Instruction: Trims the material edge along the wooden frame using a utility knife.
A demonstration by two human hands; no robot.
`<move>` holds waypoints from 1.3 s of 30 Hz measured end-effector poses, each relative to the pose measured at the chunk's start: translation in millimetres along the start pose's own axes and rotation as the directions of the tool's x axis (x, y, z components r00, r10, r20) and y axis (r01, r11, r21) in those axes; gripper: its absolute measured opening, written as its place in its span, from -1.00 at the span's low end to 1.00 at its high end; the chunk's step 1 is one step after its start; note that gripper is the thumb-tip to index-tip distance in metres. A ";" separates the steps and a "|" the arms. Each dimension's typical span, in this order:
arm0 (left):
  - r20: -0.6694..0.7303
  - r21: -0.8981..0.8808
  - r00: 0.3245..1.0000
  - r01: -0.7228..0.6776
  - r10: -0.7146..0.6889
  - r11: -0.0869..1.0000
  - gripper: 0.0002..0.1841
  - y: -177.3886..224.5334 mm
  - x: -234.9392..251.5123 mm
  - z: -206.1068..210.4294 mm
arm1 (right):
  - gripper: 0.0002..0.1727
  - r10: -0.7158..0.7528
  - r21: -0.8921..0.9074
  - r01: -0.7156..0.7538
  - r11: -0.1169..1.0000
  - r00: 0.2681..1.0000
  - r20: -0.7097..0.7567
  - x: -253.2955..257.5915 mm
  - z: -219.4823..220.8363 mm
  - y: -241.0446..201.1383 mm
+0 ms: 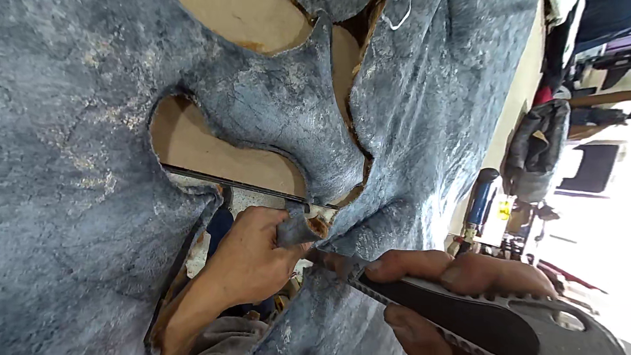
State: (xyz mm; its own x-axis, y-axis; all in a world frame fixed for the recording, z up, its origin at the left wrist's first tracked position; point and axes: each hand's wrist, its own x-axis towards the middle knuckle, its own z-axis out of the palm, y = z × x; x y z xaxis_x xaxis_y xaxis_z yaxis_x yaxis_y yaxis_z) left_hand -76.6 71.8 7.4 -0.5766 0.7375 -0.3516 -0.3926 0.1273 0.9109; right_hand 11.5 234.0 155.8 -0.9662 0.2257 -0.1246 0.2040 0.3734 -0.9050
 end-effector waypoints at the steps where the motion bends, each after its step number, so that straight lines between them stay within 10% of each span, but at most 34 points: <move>1: 0.002 0.003 1.000 -0.006 0.006 1.000 -0.86 -0.7 -0.2 -0.1 | -0.62 -0.007 -0.015 0.007 1.000 1.000 -0.002 -0.4 0.9 2.6; 39: -0.070 -0.134 0.988 -0.145 0.137 0.980 -0.89 -0.2 -3.4 2.7 | -0.59 -0.088 -0.019 0.087 0.996 0.951 -0.295 -3.7 0.7 33.4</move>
State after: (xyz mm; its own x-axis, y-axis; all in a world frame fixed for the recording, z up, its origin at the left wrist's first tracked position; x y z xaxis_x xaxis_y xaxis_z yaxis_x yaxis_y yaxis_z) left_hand -72.6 71.1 9.1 -0.6735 0.6998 -0.2381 -0.3972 -0.0709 0.9150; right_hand 21.8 245.0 125.8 -0.8906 0.4474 0.0816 0.1225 0.4088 -0.9044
